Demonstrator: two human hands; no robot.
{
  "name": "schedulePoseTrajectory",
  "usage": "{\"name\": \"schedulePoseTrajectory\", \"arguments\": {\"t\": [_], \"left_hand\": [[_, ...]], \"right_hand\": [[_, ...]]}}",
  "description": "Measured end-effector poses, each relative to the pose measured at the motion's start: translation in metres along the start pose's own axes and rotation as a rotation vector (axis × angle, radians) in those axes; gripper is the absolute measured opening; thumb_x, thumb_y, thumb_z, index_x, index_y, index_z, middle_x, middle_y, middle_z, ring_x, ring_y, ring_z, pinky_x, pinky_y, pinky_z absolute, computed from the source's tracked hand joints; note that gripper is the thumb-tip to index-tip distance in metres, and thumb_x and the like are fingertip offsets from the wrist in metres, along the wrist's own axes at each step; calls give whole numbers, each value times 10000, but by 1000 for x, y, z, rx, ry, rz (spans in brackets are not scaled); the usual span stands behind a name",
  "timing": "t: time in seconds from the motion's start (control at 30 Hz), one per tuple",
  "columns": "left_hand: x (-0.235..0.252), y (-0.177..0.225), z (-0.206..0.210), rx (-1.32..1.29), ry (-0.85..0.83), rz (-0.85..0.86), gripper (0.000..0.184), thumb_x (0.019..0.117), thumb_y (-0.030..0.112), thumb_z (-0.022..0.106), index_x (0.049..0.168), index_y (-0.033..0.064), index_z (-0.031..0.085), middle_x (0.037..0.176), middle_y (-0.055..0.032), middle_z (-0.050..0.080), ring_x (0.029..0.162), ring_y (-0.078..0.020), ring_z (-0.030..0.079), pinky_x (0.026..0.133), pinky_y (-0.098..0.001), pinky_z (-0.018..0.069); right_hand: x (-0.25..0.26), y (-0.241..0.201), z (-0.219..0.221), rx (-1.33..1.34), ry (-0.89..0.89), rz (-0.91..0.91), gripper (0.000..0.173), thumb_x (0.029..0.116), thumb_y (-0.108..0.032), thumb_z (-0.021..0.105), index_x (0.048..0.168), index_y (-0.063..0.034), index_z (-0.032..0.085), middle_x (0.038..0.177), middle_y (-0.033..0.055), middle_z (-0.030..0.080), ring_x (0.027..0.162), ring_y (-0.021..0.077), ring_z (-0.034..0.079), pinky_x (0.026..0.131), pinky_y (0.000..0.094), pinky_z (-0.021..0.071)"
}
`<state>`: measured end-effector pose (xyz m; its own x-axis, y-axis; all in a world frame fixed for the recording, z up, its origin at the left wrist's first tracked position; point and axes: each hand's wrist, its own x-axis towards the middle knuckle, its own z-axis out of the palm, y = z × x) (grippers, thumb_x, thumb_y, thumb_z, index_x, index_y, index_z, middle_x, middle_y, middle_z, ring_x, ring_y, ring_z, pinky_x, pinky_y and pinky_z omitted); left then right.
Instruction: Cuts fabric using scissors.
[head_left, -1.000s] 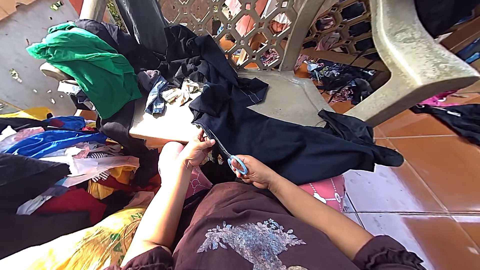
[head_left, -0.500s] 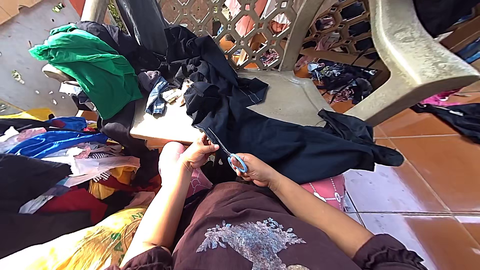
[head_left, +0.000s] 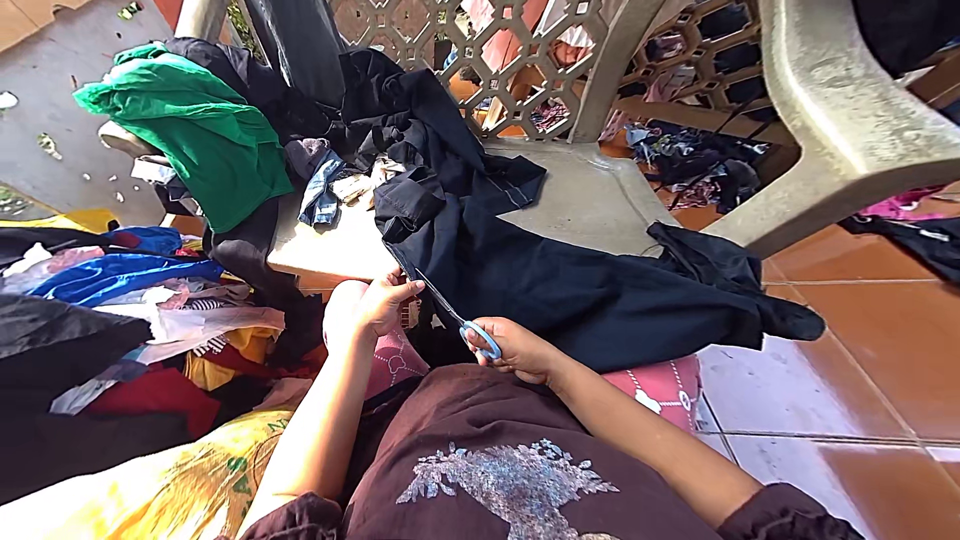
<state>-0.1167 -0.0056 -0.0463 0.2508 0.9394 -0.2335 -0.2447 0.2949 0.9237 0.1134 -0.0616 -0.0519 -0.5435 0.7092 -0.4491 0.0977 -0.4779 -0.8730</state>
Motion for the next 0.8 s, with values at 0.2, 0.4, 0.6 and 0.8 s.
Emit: {"name": "schedulePoseTrajectory", "arguments": {"t": [0.2, 0.4, 0.6, 0.8], "left_hand": [[-1, -9, -12, 6, -136, -13, 380, 931, -105, 538, 1274, 48, 475, 1004, -8, 699, 927, -93, 689, 902, -291, 564], [0, -11, -14, 38, -127, -11, 341, 908, -102, 572, 1199, 60, 500, 912, 17, 674, 824, -61, 663, 804, -233, 557], [-1, -11, -14, 23, -120, -19, 295, 890, -106, 585, 1111, 83, 534, 835, 43, 662, 771, -50, 652, 774, -223, 555], [2, -18, -14, 85, -250, -13, 331, 858, -64, 636, 1121, 97, 516, 867, 52, 683, 807, -53, 672, 799, -237, 565]], "right_hand": [[7, -4, 1, 70, -127, 15, 270, 1096, -316, 411, 945, -131, 536, 639, -82, 526, 436, -52, 365, 410, 100, 286], [12, -4, 4, 78, -118, -4, 257, 1099, -297, 415, 937, -134, 529, 635, -87, 519, 441, -51, 371, 415, 100, 288], [11, -1, 8, 117, -89, -30, 227, 1076, -253, 465, 893, -136, 532, 613, -92, 505, 430, -45, 372, 408, 106, 291], [13, -2, 6, 218, -189, -22, 312, 1095, -348, 380, 922, -143, 540, 634, -92, 516, 433, -58, 377, 412, 86, 309]]}}
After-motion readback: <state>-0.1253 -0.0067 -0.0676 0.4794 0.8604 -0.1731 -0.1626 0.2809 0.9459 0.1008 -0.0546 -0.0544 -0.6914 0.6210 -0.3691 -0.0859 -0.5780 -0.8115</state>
